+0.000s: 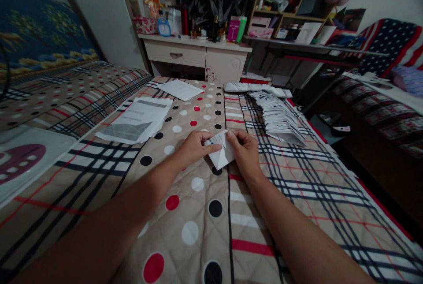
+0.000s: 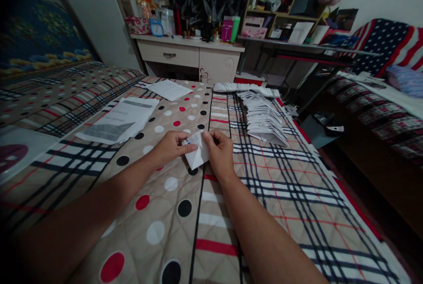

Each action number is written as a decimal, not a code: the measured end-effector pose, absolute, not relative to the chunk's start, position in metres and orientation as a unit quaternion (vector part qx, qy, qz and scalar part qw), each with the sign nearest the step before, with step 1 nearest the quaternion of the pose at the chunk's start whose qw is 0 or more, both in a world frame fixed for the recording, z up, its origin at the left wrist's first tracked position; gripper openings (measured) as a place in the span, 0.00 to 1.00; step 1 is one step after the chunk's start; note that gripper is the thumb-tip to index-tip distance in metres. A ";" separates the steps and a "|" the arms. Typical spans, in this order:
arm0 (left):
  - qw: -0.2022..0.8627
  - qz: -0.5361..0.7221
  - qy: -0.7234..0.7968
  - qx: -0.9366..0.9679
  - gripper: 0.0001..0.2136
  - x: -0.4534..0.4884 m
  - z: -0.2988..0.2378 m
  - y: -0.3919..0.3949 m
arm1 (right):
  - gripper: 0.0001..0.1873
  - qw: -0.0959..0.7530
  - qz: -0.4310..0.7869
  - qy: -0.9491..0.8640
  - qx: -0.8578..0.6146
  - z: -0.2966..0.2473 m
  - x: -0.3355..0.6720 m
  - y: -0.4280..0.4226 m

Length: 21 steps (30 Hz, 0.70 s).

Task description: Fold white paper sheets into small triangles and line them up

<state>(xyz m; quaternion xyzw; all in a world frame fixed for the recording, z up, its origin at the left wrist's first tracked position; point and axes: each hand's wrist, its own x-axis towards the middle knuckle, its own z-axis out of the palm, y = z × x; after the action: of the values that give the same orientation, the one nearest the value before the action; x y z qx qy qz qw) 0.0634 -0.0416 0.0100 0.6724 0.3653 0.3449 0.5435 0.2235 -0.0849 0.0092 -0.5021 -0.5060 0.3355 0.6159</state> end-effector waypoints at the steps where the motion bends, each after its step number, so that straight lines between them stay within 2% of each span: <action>1: 0.536 0.358 0.368 0.670 0.12 0.064 0.010 -0.041 | 0.11 0.617 0.351 -0.500 -0.496 0.008 0.224 -0.084; 5: 0.463 0.435 0.380 0.673 0.09 0.065 0.007 -0.040 | 0.09 0.615 0.339 -0.527 -0.478 0.006 0.226 -0.082; 9: 0.268 0.519 0.320 0.746 0.02 0.063 0.010 -0.040 | 0.04 0.618 0.230 -0.587 -0.470 0.008 0.229 -0.082; 13: 0.077 0.513 0.255 0.816 0.13 0.060 0.014 -0.043 | 0.09 0.624 0.139 -0.618 -0.458 0.011 0.231 -0.083; 16: 0.030 0.506 0.240 0.828 0.15 0.060 0.014 -0.044 | 0.11 0.626 0.135 -0.617 -0.457 0.010 0.231 -0.082; 21: 0.050 0.514 0.242 0.821 0.13 0.060 0.012 -0.043 | 0.10 0.620 0.164 -0.603 -0.474 0.007 0.230 -0.081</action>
<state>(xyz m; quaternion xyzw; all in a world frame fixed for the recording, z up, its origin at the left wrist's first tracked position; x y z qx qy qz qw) 0.0602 -0.0425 0.0120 0.8215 0.2416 0.5141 0.0495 0.2299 -0.0808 0.0075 -0.4745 -0.6030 0.1641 0.6200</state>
